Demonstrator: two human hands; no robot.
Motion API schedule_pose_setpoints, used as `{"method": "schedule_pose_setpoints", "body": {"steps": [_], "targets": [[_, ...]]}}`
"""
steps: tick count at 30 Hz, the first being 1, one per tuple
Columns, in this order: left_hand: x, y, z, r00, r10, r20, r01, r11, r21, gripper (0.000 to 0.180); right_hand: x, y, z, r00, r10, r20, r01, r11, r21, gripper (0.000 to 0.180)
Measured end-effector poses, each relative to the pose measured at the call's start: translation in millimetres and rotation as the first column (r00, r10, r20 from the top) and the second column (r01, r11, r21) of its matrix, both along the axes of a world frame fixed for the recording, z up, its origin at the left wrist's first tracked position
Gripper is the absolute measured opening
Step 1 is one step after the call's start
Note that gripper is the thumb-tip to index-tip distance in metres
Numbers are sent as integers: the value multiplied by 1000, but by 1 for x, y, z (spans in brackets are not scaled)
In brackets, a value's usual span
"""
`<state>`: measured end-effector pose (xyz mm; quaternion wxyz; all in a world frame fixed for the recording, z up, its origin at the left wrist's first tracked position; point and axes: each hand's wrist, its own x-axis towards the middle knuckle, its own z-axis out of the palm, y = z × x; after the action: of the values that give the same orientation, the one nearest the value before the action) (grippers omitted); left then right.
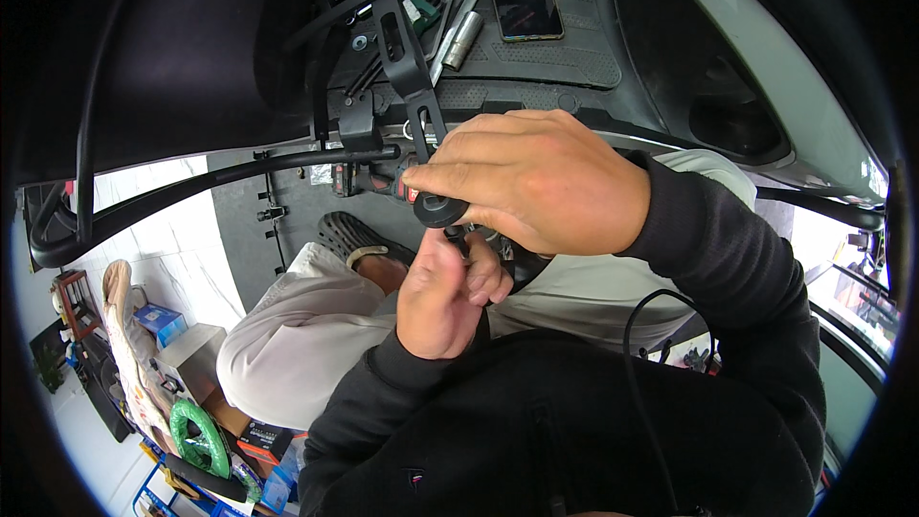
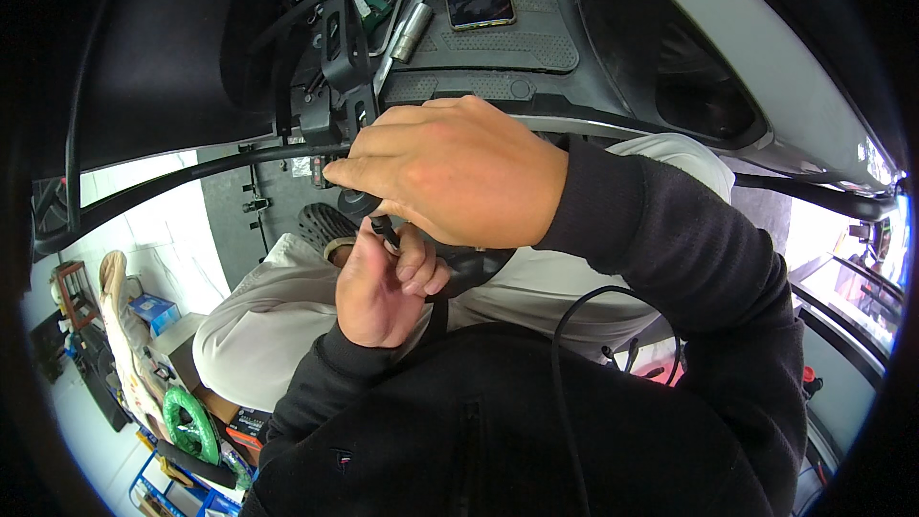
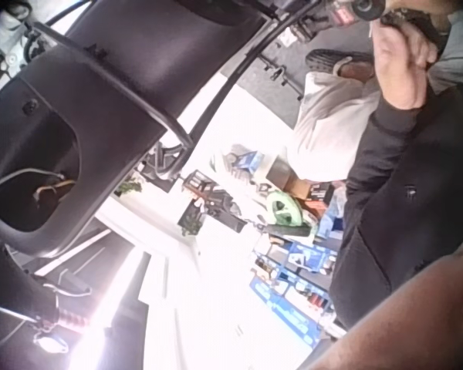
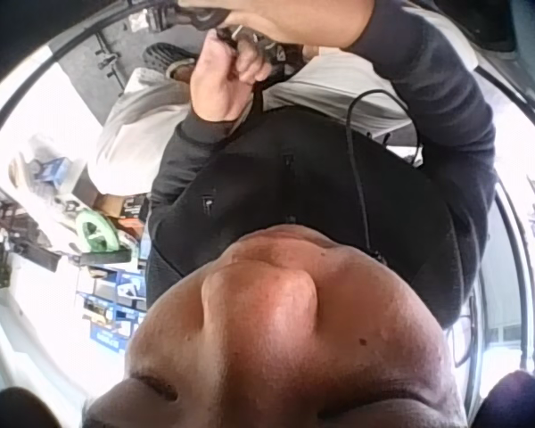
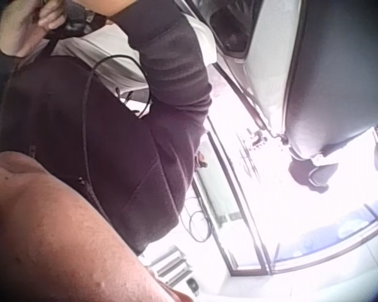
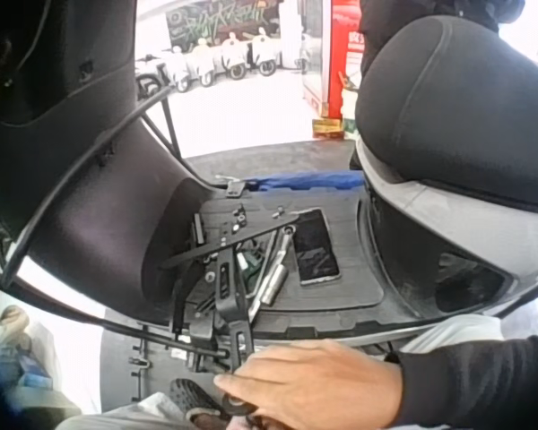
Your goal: The person assembles a black metal bracket by inserting bolts and tightening them with a wrench. They handle multiple small parts including bolts, nuts, and washers, and use a wrench to secure the bracket components together.
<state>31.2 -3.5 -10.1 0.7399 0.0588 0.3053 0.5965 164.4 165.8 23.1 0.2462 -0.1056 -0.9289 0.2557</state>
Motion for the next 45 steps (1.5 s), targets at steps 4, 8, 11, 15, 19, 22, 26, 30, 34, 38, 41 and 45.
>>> {"method": "schedule_pose_setpoints", "body": {"steps": [4,8,11,15,19,22,26,30,34,38,41,45], "targets": [[0,2,1,998,9,-62,-10,1000,-22,37,1,-1,1,1000,-7,12,7,1000,-10,41],[11,-2,1,958,18,-285,-27,999,-27,46,1,0,1,1000,0,23,0,1000,-17,41],[2,0,-4,995,-7,-99,6,1000,-9,49,2,0,3,995,47,83,-39,995,-97,47],[-3,-1,-8,998,-61,-30,60,998,-32,50,5,2,5,987,75,145,-59,992,-109,49],[-4,-2,-7,992,-78,-95,72,995,-64,49,8,5,4,981,106,159,-87,988,-125,51],[-5,0,-7,990,-24,-138,10,995,-100,46,6,5,1,990,97,105,-88,992,-89,53],[-6,2,-11,993,7,-118,-13,998,-58,44,4,5,-2,996,80,35,-79,996,-34,51],[-8,2,-11,999,40,-11,-40,999,-9,42,5,6,-1,999,51,-17,-51,998,-27,45],[-8,4,-7,998,-8,69,5,999,41,40,3,6,1,998,49,-41,-49,999,2,41],[-4,4,-5,998,60,-25,-61,998,-30,38,6,5,5,998,46,38,-46,999,-6,41],[-7,6,-9,999,35,-4,-35,998,44,37,8,7,7,997,65,36,-66,997,34,41],[-11,7,-15,989,3,-145,14,993,115,34,7,8,6,997,76,20,-76,997,26,41]]}}
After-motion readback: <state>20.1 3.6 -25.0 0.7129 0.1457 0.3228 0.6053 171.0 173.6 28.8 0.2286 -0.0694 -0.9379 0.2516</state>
